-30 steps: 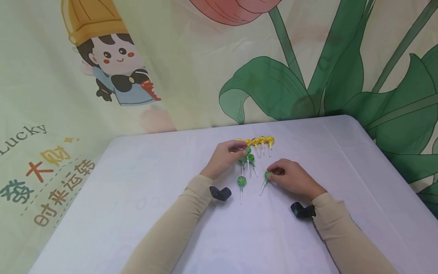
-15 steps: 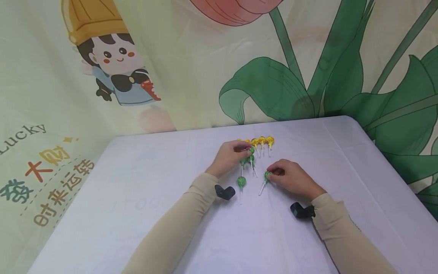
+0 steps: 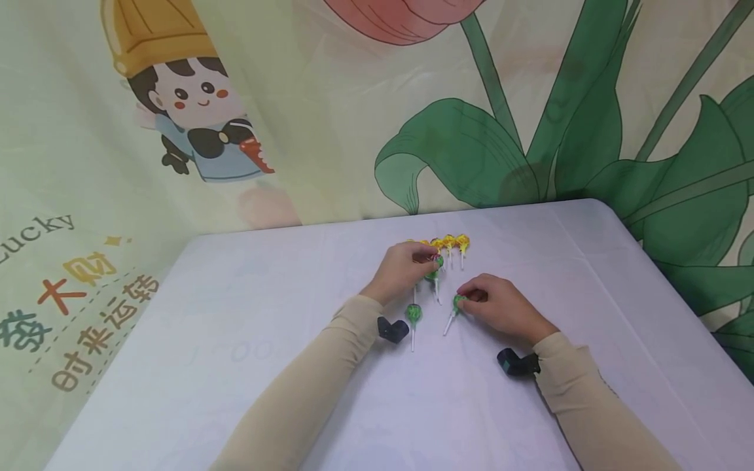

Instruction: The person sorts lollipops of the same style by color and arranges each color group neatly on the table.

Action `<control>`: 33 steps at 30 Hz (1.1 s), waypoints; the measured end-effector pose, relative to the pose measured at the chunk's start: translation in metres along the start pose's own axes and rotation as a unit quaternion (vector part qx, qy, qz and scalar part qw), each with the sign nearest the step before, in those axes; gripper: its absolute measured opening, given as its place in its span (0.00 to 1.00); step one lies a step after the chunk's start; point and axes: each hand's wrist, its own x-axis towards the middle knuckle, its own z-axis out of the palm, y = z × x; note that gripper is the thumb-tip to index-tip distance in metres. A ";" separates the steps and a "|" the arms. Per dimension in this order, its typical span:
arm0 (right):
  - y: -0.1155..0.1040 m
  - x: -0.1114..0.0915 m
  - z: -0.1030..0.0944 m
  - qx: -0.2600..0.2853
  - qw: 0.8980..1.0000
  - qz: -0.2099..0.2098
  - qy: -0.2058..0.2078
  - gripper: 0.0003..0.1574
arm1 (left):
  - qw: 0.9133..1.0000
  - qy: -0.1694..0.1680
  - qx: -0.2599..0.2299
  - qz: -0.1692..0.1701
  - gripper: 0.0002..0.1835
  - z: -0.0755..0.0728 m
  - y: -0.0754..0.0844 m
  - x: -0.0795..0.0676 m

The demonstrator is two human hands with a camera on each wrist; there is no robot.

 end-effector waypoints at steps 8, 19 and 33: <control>0.002 0.001 0.002 0.000 1.000 0.003 0.004 0.15 | 0.999 -0.001 0.036 0.011 0.13 0.006 -0.001 0.009; 0.002 0.002 0.002 0.004 1.000 0.003 0.007 0.14 | 0.998 0.006 0.065 0.017 0.12 0.011 -0.001 0.013; 0.001 0.003 0.002 0.001 1.000 0.006 0.011 0.15 | 0.992 -0.019 0.125 -0.009 0.12 0.014 0.000 0.014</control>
